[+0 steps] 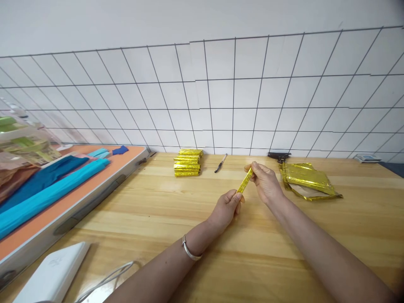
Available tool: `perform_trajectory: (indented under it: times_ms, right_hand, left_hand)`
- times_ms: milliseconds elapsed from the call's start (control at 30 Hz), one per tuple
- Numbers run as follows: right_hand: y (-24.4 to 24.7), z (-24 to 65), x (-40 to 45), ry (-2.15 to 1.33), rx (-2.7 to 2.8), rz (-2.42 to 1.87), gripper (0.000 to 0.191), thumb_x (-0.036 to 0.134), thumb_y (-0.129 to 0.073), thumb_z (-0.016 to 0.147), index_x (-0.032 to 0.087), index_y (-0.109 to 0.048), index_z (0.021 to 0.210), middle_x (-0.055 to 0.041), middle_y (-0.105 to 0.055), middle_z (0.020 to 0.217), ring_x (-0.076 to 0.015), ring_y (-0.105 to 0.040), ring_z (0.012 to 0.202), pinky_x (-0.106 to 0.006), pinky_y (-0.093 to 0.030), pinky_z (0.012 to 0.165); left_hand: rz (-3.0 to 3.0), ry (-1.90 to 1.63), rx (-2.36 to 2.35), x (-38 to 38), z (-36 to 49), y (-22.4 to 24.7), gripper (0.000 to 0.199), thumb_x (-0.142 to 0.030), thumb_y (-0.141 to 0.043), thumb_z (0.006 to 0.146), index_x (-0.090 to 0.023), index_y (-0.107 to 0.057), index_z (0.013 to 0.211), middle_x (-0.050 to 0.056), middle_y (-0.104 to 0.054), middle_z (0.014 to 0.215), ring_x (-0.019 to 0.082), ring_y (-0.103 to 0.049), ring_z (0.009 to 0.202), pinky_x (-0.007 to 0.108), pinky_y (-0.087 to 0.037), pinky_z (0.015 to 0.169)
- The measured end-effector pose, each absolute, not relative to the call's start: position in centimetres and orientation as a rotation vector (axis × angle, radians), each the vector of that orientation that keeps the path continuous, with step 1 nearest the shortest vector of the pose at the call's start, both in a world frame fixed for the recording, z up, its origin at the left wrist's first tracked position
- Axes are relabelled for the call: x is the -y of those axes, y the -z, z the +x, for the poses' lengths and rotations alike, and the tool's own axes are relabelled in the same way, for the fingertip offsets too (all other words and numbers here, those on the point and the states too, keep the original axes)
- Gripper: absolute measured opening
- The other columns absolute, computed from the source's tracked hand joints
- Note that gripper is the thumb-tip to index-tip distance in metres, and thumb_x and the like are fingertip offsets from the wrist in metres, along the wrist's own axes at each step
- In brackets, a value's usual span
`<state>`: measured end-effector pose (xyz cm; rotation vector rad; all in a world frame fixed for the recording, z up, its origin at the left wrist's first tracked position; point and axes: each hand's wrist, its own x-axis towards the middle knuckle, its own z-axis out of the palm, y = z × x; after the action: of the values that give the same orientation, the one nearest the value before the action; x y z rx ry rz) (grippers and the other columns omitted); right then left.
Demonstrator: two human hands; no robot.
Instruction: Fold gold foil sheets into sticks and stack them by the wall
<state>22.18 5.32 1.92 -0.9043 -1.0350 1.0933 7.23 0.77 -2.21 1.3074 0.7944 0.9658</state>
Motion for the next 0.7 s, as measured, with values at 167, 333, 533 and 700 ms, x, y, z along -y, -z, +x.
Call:
perform_trajectory:
  times_ms: [167, 333, 533, 700]
  right_hand:
    - [-1.9, 23.4, -5.8, -1.012, 1.328, -0.974, 0.035, 0.047, -0.051, 0.082, 0.018, -0.065, 0.095, -0.0054, -0.062, 0.086, -0.0121, -0.054, 0.069, -0.027, -0.045, 0.061]
    - [-1.7, 25.0, -6.4, -0.777, 1.615, -1.068, 0.032, 0.046, -0.056, 0.079, 0.018, -0.067, 0.091, -0.0038, -0.062, 0.075, -0.0146, -0.056, 0.067, -0.029, -0.046, 0.062]
    - [-0.6, 25.9, -7.1, -0.402, 1.948, -1.148, 0.023, 0.040, -0.052, 0.083, 0.024, -0.069, 0.086, -0.0028, -0.063, 0.082, -0.0165, -0.057, 0.078, -0.029, -0.044, 0.071]
    - [0.9, 26.3, -7.4, -0.149, 2.143, -1.196, 0.021, 0.036, -0.049, 0.086, 0.025, -0.066, 0.092, -0.0045, -0.064, 0.090, -0.0184, -0.056, 0.086, -0.029, -0.042, 0.075]
  left_hand:
    - [1.230, -1.064, -0.828, -1.7, 6.5, 2.1, 0.031, -0.043, -0.052, 0.082, -0.013, -0.059, 0.087, -0.001, -0.056, 0.063, 0.007, -0.050, 0.049, 0.019, -0.036, 0.050]
    - [1.303, -1.299, -0.978, -5.0, 3.5, 2.4, 0.030, -0.041, -0.061, 0.076, -0.012, -0.064, 0.084, 0.004, -0.064, 0.070, 0.010, -0.055, 0.055, 0.021, -0.039, 0.052]
    - [1.436, -1.309, -1.008, -7.5, 1.0, 3.0, 0.030, -0.035, -0.059, 0.078, -0.014, -0.066, 0.098, 0.007, -0.068, 0.076, 0.016, -0.063, 0.069, 0.025, -0.044, 0.061]
    - [1.553, -1.292, -1.031, -7.5, 0.9, 3.4, 0.030, -0.035, -0.059, 0.077, -0.015, -0.066, 0.098, 0.007, -0.068, 0.076, 0.016, -0.063, 0.071, 0.026, -0.046, 0.063]
